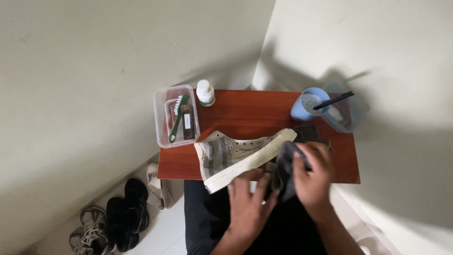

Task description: The person cleans a white high-top sneaker placed on a small wooden table. They use a brush to scrub the rubber sole and then wipe the shoe with a dark cloth. The person repeatedly dips the brush into a blue cup of water and continues scrubbing different parts of the shoe's sole and upper.

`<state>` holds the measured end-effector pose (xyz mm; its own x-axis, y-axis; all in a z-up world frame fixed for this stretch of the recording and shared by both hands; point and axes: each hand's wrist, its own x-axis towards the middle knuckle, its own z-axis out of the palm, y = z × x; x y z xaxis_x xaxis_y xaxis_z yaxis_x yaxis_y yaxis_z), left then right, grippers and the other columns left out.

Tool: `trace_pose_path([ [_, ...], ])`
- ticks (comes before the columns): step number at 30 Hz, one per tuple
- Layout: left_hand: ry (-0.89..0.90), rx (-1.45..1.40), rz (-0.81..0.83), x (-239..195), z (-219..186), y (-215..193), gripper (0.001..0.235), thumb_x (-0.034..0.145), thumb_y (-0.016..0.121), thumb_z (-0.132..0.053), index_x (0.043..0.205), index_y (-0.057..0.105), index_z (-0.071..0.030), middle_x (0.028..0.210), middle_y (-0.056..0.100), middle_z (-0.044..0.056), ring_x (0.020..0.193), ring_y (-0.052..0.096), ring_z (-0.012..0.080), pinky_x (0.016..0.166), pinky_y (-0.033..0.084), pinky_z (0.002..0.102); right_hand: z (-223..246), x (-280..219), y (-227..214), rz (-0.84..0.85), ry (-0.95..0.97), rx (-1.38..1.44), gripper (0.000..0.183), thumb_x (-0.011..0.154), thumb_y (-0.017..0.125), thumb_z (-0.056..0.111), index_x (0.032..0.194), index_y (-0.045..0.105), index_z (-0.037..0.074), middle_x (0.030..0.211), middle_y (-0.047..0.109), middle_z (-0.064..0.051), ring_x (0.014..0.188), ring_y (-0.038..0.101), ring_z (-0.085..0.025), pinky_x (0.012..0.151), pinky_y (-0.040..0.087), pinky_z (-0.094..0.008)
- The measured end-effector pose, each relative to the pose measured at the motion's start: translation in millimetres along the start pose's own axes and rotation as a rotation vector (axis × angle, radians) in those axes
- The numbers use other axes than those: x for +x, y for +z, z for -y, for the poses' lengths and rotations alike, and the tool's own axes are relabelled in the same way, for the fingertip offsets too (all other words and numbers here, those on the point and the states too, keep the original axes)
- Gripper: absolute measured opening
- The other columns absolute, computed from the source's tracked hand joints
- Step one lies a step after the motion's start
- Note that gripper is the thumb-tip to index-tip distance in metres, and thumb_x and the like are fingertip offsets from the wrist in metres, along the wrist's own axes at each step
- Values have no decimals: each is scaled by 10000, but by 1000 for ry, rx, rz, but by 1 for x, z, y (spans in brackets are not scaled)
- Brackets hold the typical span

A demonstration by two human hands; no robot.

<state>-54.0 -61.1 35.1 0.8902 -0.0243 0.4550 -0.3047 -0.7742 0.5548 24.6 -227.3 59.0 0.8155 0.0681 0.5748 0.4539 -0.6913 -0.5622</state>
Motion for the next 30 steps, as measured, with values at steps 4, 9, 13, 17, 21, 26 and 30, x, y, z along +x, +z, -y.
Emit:
trace_pose_path([
  [4,-278,-120,-227,-72,79,-6,950,804,829,-542,1388,342,26,1330,370,227,1211,475,391,1044,459,522,13,-9,64,183,-41,-113,330,841,691,-59,1169,700,-30,1113,595,-133,1057,578,-331,933,533,-441],
  [9,-526,-296,-104,-79,111,-17,451,919,718,-93,1341,606,19,1230,575,132,1150,607,264,982,539,345,64,-26,95,451,-114,-323,333,857,712,27,1188,679,28,1159,675,-104,1026,637,-276,886,522,-439],
  [13,-472,-297,-146,-82,117,-14,455,891,759,-85,1311,636,38,1141,595,133,1063,631,260,944,547,341,108,-44,109,567,-217,-305,205,887,674,30,1092,671,20,1049,634,-86,919,611,-249,818,511,-405],
  [17,-367,-280,-173,-82,119,-18,406,835,759,30,1229,664,49,1168,612,162,1091,652,300,958,569,363,112,-44,101,635,-464,-38,163,857,610,-66,993,645,18,978,597,-94,877,575,-290,800,477,-418],
  [21,-339,-264,-165,-80,117,-23,450,899,770,-124,1287,620,45,1202,598,151,1156,622,291,995,552,368,89,-25,53,861,-336,266,167,904,669,-28,1070,669,-9,1048,640,-111,964,593,-278,880,496,-413],
  [26,-423,-255,-121,-79,113,-23,445,911,753,-213,1288,597,-35,1245,559,136,1178,606,286,964,559,406,4,-11,-28,605,15,176,230,961,614,74,1182,649,21,1087,654,-107,966,654,-224,838,542,-336],
  [30,-351,-120,-148,-74,113,-19,488,907,752,-320,1264,557,-50,1253,545,148,1144,586,319,963,512,436,-35,10,-87,203,139,69,193,1023,592,67,1144,668,-63,1142,653,-176,1081,625,-285,997,481,-382],
])
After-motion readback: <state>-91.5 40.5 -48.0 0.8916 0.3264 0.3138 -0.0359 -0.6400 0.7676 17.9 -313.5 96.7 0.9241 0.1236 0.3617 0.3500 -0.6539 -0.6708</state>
